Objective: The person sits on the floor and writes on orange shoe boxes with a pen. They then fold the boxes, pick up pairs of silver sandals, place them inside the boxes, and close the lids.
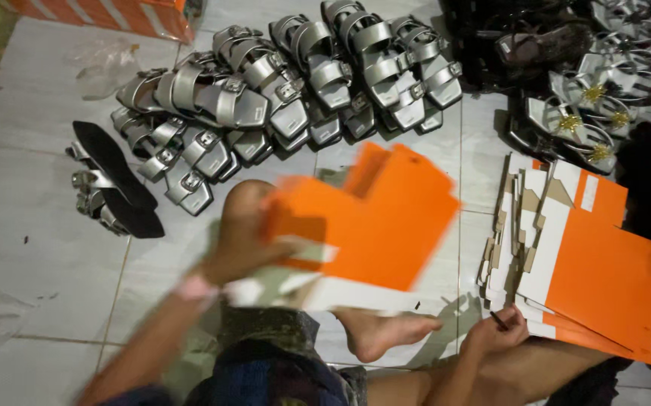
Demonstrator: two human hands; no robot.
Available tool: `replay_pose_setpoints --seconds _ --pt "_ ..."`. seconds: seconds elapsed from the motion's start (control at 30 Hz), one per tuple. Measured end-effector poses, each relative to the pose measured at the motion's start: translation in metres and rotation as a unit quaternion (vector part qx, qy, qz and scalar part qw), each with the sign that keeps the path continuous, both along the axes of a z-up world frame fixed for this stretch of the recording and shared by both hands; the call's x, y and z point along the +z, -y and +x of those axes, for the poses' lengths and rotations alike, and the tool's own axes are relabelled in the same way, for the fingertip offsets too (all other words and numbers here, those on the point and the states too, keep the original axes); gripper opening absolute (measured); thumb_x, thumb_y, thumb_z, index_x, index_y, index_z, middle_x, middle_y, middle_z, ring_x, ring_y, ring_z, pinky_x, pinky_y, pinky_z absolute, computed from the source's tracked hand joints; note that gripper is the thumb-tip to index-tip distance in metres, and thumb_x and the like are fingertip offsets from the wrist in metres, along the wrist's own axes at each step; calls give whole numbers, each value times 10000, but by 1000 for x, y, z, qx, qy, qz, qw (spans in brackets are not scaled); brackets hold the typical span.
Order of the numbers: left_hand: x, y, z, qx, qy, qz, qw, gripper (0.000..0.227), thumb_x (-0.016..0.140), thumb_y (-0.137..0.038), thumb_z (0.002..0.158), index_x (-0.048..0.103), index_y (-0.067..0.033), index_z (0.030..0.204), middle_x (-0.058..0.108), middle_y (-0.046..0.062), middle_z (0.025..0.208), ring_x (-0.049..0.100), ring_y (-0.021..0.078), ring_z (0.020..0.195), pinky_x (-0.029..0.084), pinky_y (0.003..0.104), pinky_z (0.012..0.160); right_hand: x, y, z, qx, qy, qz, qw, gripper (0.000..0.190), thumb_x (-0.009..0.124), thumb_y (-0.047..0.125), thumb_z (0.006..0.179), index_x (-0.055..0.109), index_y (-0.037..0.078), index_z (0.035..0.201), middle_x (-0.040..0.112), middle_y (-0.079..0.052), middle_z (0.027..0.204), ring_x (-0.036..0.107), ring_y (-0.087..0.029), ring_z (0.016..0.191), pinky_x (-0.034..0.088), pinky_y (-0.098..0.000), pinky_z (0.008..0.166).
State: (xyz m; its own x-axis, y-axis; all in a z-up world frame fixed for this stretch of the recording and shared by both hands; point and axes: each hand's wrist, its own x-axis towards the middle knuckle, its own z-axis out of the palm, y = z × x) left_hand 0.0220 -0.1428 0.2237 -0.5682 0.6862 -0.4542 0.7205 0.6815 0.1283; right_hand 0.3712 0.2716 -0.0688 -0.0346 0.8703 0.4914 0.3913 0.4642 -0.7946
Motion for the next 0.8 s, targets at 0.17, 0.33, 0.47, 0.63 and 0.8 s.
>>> replay_pose_setpoints --seconds 0.17,0.33,0.47,0.63,0.8 --pt "-45 -79 17 66 199 453 866 572 748 -503 951 540 -329 1454 576 134 1341 649 259 1046 547 421 863 1 13 -26 74 5 -65 995 218 611 150 1152 628 -37 1263 595 -141 1243 617 -213 1060 540 -314 887" --pt "-192 -122 74 68 235 398 884 586 758 -474 937 536 -293 1448 589 134 1327 659 253 1041 553 411 864 -1 37 -64 146 115 -50 981 189 640 137 1113 680 -16 1217 641 -162 1169 648 -244 1025 548 -341 817" --pt "-218 -20 66 169 187 365 896 597 766 -450 927 533 -264 1444 599 134 1316 667 247 1038 558 402 864 2 57 -77 246 182 -30 951 142 673 129 1093 708 7 1155 678 -155 1066 667 -248 900 559 -338 747" --pt "-240 -20 68 215 147 345 902 611 776 -421 914 529 -227 1438 612 135 1303 677 241 1033 565 392 865 -3 62 -57 257 119 -71 957 123 649 107 1088 702 5 1133 716 -140 1089 715 -222 911 577 -324 768" --pt "-288 -139 120 101 202 297 928 625 786 -392 901 525 -191 1432 624 135 1289 687 234 1029 572 382 865 0 74 -30 193 39 -145 970 114 634 94 1088 716 16 1108 732 -102 999 731 -181 875 572 -308 760"
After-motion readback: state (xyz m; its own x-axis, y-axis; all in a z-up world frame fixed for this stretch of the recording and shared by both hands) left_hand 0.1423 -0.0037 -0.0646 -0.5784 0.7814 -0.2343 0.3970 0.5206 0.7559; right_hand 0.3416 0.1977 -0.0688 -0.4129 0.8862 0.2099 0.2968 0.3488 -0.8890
